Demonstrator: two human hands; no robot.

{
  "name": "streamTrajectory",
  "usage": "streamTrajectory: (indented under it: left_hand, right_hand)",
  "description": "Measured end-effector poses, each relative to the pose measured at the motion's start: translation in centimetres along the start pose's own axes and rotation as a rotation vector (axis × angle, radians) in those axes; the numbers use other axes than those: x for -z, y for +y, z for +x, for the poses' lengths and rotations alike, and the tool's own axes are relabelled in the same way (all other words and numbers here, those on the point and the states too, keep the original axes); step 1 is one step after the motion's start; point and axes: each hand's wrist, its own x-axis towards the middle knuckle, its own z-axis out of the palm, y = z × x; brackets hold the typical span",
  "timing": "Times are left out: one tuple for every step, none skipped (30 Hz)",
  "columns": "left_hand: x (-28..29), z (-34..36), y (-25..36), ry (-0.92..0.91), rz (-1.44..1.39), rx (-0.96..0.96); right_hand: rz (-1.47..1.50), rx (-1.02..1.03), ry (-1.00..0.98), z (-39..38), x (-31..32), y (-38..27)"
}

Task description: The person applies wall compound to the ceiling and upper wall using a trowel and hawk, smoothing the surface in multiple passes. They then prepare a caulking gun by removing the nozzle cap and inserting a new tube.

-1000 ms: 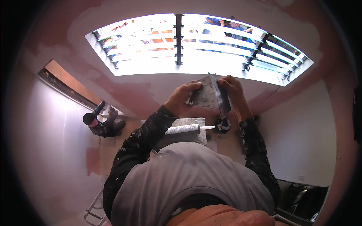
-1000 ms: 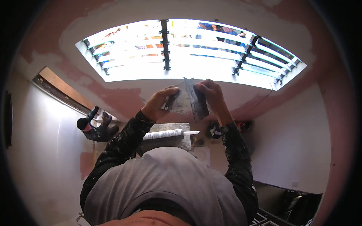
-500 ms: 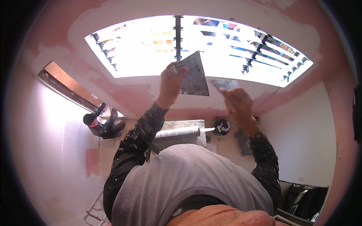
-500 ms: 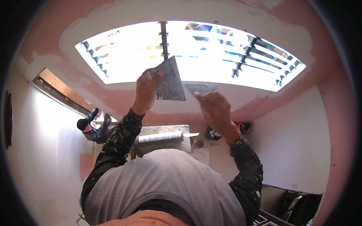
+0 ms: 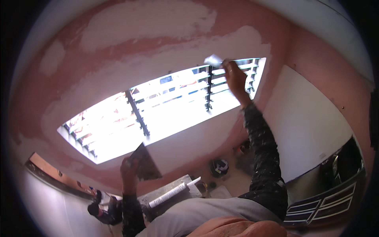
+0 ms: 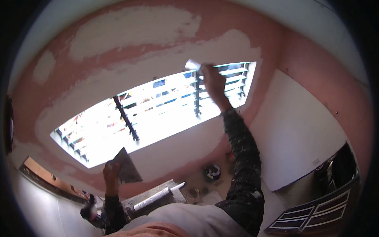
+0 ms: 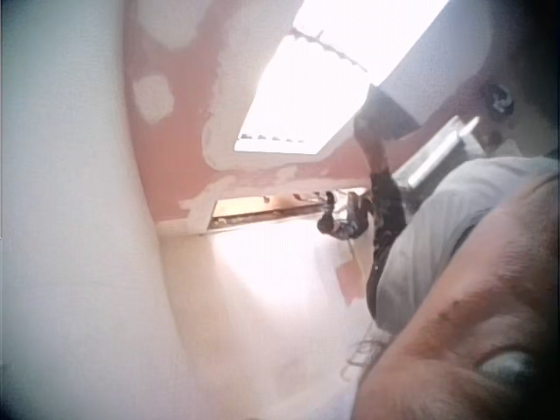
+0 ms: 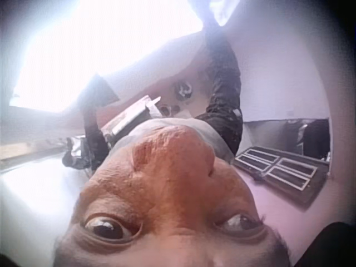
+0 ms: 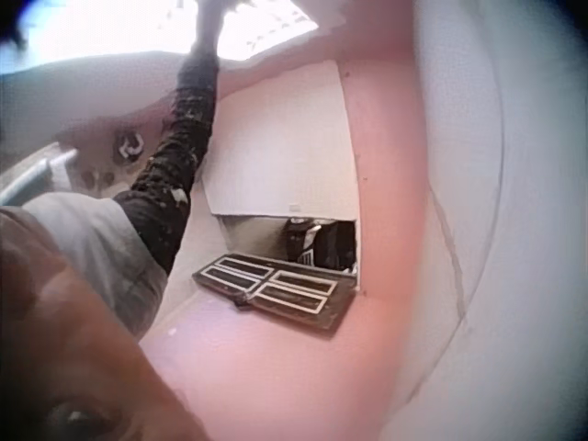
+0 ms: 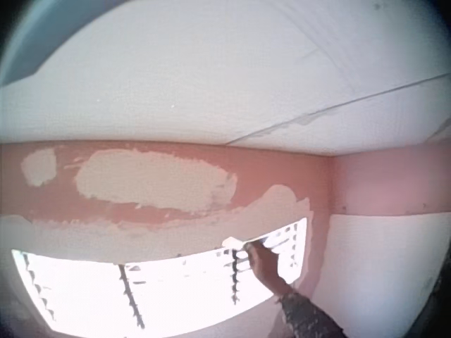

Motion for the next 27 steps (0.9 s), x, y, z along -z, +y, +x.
streamTrajectory:
  left_hand:
    - [3.0, -0.6, -3.1, 0.053, 0.223, -0.128]
    - [4.9, -0.6, -5.4, 0.02, 0.381, -0.213]
    - [7.0, -1.0, -7.6, 0.011, 0.546, -0.298]
    - [8.1, -1.6, -7.2, -0.014, 0.653, -0.301]
    - [9.5, -2.5, -7.4, -0.033, 0.749, -0.303]
    - [10.3, -3.1, -7.1, -0.033, 0.954, -0.42]
    - [10.9, -3.4, -6.5, -0.025, 1.161, -0.536]
    - [11.2, -3.5, -5.6, -0.024, 0.994, -0.369]
    - [11.5, -3.7, -4.9, -0.019, 0.82, -0.206]
    - [12.1, -4.0, -4.9, -0.009, 0.783, -0.143]
    - [12.7, -4.5, -4.8, 0.008, 0.749, -0.076]
    - [13.8, -5.5, -5.9, 0.02, 0.845, -0.109]
    - [13.7, -5.5, -6.4, 0.018, 0.947, -0.177]
    - [13.8, -5.5, -6.8, 0.024, 1.052, -0.246]
    - [13.2, -5.6, -6.4, 0.021, 1.178, -0.342]
    - [13.0, -5.5, -6.5, 0.022, 1.243, -0.396]
    - [12.8, -5.4, -6.7, 0.031, 1.308, -0.451]
    - [13.1, -5.6, -7.5, 0.038, 1.314, -0.458]
    - [13.3, -5.7, -8.2, 0.043, 1.314, -0.472]
    - [13.4, -5.7, -8.8, 0.07, 1.013, -0.281]
    - [13.4, -5.9, -8.8, 0.098, 0.729, -0.082]
    - [13.4, -6.3, -8.2, 0.098, 0.618, -0.013]
    - [13.4, -6.7, -7.7, 0.104, 0.509, 0.057]
    - [13.2, -7.7, -6.0, 0.068, 0.582, 0.008]
    - [13.5, -8.2, -5.4, 0.078, 0.695, -0.075]
    - [13.4, -8.2, -5.5, 0.083, 0.784, -0.17]
    - [13.7, -8.4, -6.1, 0.137, 0.924, -0.295]
  right_hand:
    - [-0.044, -0.014, 0.149, 3.4, 0.3, 2.0]
    - [-0.048, -0.047, 0.201, 6.9, 1.8, 4.9]
    - [-0.017, -0.053, 0.26, 10.1, 2.7, 7.5]
    - [0.013, -0.06, 0.31, 12.7, 3.3, 9.9]
    - [0.005, -0.041, 0.348, 15.3, 3.9, 10.5]
    - [-0.011, -0.034, 0.388, 17.5, 5.3, 11.6]
    - [0.035, 0.079, 0.438, 19.6, 6.1, 12.9]
    - [0.087, 0.192, 0.487, 21.5, 6.7, 13.9]
    - [0.066, 0.112, 0.46, 23.3, 7.7, 14.5]
    - [0.056, 0.026, 0.433, 24.9, 8.2, 15.1]
    - [0.053, -0.061, 0.403, 25.9, 8.3, 15.1]
    - [0.115, -0.07, 0.425, 26.7, 8.5, 15.0]
    - [0.162, -0.068, 0.449, 27.8, 9.7, 14.9]
    - [0.21, -0.066, 0.473, 28.5, 10.6, 14.7]
    - [0.202, -0.007, 0.547, 28.7, 10.7, 14.9]
    - [0.132, -0.033, 0.501, 28.7, 10.8, 15.2]
    - [0.061, -0.058, 0.455, 28.5, 10.8, 15.3]
    - [-0.009, -0.086, 0.404, 28.1, 10.1, 16.1]
    - [-0.032, -0.112, 0.358, 27.5, 10.5, 18.0]
    - [-0.061, -0.135, 0.313, 27.1, 11.2, 19.9]
    - [-0.131, -0.001, 0.277, 25.4, 11.7, 20.5]
    - [-0.134, 0.032, 0.279, 24.7, 11.9, 20.1]
    - [-0.14, 0.063, 0.278, 23.9, 12.1, 19.6]
    - [-0.088, -0.018, 0.307, 23.6, 12.8, 18.5]
    - [-0.028, -0.1, 0.335, 23.8, 13.1, 17.4]
    - [-0.033, -0.069, 0.387, 25.0, 15.0, 16.3]
    - [-0.021, -0.05, 0.433, 25.7, 15.7, 15.2]
